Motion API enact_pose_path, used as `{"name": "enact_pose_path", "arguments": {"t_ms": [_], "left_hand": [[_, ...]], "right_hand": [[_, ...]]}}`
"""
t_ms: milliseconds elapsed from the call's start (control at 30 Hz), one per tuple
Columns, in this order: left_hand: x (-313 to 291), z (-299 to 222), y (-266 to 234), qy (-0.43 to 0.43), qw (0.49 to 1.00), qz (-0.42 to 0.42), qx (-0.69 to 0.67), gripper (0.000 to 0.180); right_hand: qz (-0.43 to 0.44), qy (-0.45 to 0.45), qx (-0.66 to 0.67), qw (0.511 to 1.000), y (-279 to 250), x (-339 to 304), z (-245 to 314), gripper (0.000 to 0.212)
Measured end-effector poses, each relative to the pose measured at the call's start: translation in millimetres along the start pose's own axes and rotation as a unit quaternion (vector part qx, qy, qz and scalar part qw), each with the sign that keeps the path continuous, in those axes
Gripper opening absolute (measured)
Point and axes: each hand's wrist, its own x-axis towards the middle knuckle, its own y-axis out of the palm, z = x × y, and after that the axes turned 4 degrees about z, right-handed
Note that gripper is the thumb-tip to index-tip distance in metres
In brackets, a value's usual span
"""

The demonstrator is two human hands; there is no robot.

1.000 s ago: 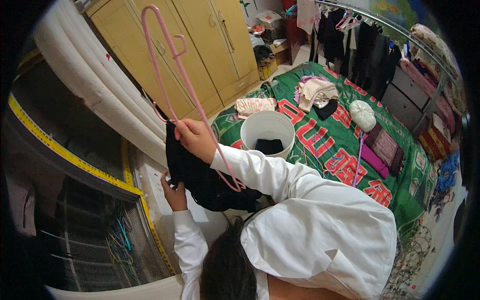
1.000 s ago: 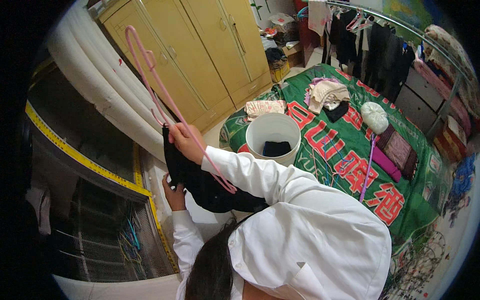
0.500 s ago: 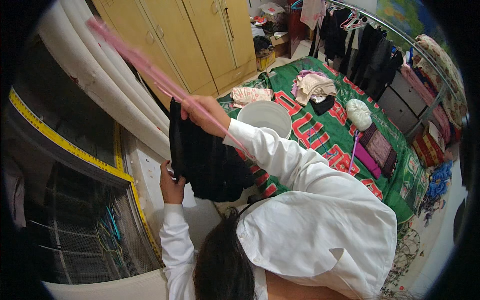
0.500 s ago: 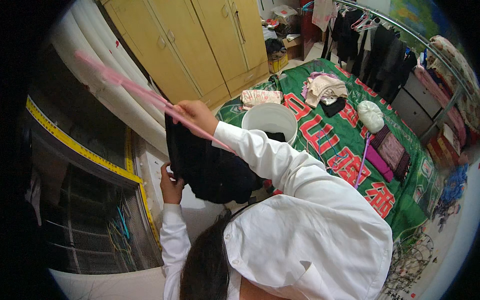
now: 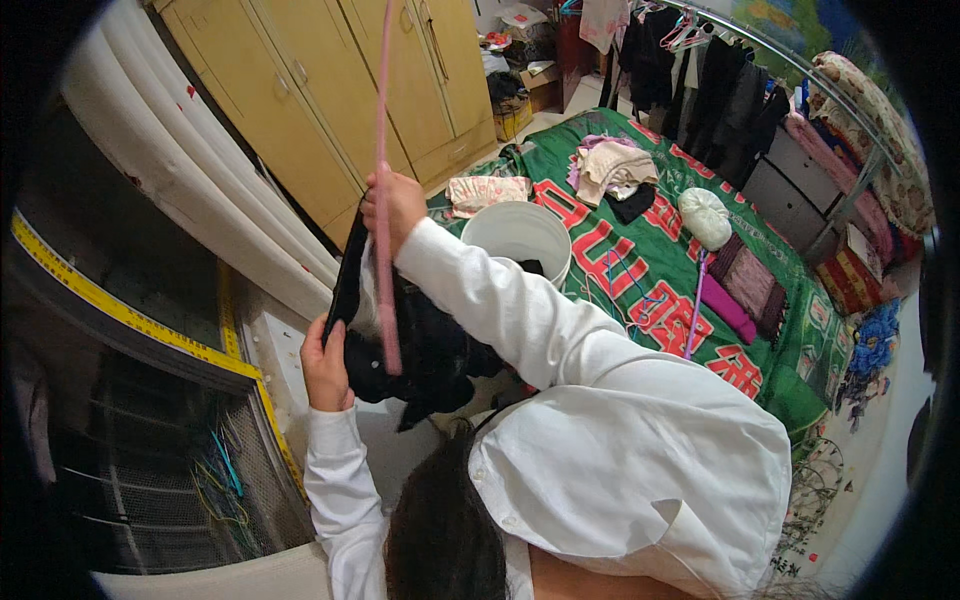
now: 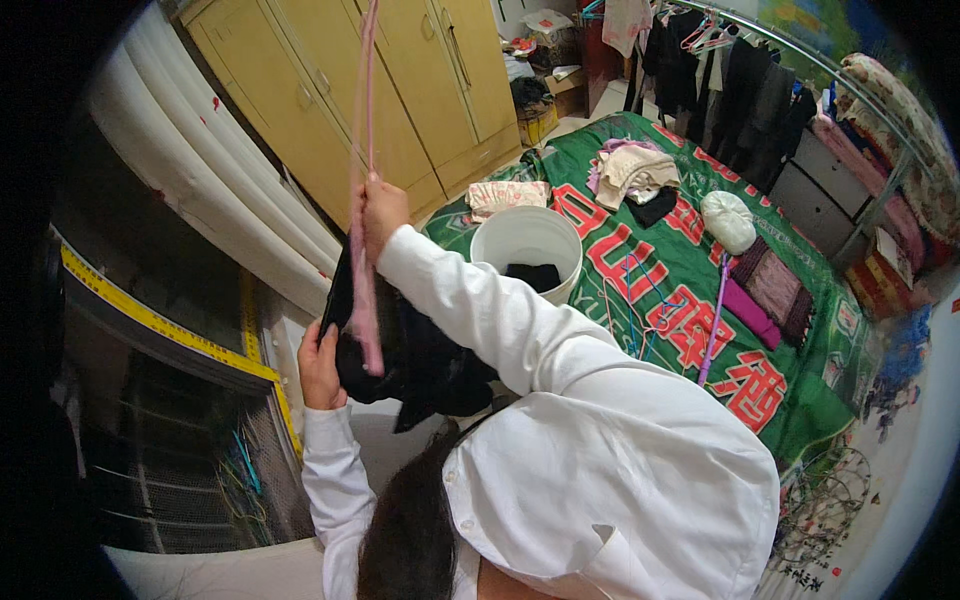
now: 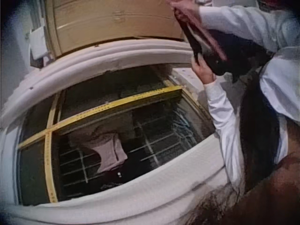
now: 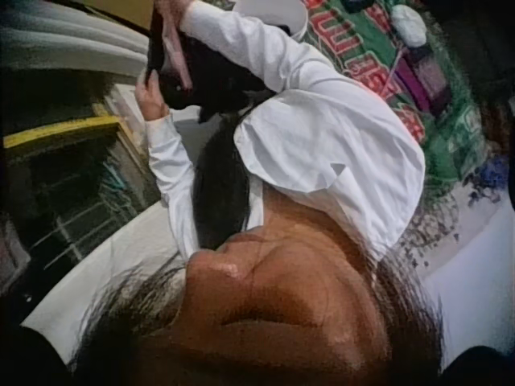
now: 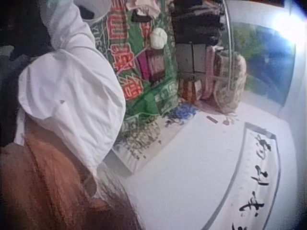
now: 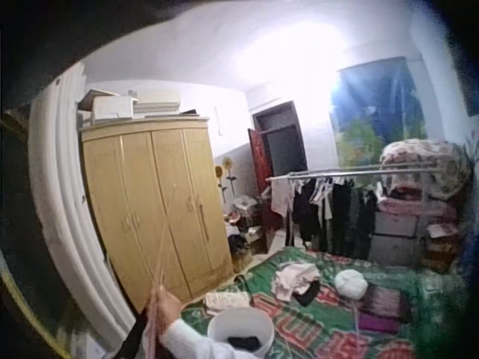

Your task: The person takes clothes from a white bucket, places them on hangers, and hangs them on a clothes rack. The person handles several garments including a black top, black pants, and a beige top.

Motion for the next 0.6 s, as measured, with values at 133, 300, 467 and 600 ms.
{"name": "enact_pose_path", "arguments": {"t_ms": [133,300,467,600], "left_hand": [[-4.3,3.7,4.1,-0.009,0.999,-0.028,-0.031,0.023],[-6.3,-18.7,-33.1,-0.025,0.989,-0.096,-0.108,0.021],[-12.8,-36.0,-72.8,0.016,0.984,-0.087,-0.152,0.020],[-23.4,-71.7,-89.5,-0.046,0.979,-0.142,-0.141,0.040]], "right_hand": [[-0.040,-0.047,-0.013,0.998,-2.2,16.2,-34.5,0.033],[0.043,-0.348,-0.421,0.837,-51.8,12.3,-54.3,0.029],[0.164,-0.396,-0.651,0.627,-75.3,12.3,-46.0,0.013],[0.241,-0.441,-0.662,0.556,-91.5,26.4,-29.3,0.012]]}}
